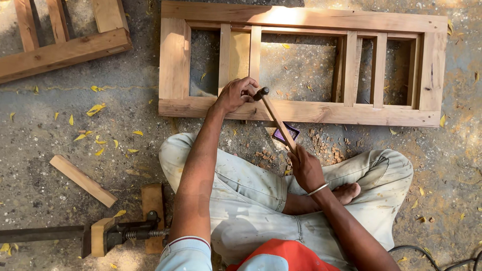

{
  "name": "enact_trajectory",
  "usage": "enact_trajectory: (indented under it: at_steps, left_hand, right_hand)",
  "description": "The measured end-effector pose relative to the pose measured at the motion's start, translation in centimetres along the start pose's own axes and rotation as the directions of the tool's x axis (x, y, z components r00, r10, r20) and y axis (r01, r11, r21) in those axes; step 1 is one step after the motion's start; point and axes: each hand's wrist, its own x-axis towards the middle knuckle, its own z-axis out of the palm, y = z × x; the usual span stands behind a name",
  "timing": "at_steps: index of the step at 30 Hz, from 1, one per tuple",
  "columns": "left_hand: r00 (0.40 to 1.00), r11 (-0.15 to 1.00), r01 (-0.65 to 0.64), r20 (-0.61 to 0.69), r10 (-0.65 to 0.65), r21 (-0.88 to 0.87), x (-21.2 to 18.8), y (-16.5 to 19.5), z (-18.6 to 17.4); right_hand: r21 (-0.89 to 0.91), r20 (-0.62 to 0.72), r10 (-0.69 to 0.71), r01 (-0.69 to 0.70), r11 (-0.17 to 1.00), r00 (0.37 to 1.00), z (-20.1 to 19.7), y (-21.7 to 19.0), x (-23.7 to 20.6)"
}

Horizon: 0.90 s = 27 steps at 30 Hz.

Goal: The person sits on the ground and assembles a wooden frame by inserting slats into grooves and securing them with nails. Using a hammer, the person drives nails into the frame to fasten the pieces together.

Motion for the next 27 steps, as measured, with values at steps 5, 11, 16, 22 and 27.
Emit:
enact_trajectory:
  at_steps: [5,11,16,22,27]
  left_hand:
    - [0.973,0.966,0.214,-0.118,-0.198,0.143,0.5,-0.8,-1.3]
    - [0.973,0.826,0.022,-0.204,0.112,0.563,1.2,-2.5,-0.1]
    - [0.985,0.749,0.058,-0.161,0.065,0.659,1.3,-3.8,0.6]
    - [0.985,0.776,0.059,-0.162,0.055,0.628,1.5,-4.1,0.9]
    - [0.99,0.764,0.089,-0.144,0.006,0.639,1.6,-3.9,1.0]
  right_hand:
    - [0.046,-0.04,0.087,-0.085,0.995,0.995,-1.8,-1.2,0.6]
    - [0.003,-0.113,-0.022,0.022,1.0,0.993,-2.5,-2.1,1.7]
    - [-0.053,0.071,-0.017,0.021,0.998,0.997,-1.4,-1.6,2.7]
    - [0.085,-0.051,0.09,-0.085,0.993,0.995,-1.6,-1.1,2.5]
    - [0.007,0.092,0.072,-0.073,0.997,0.993,-2.0,-1.0,3.5]
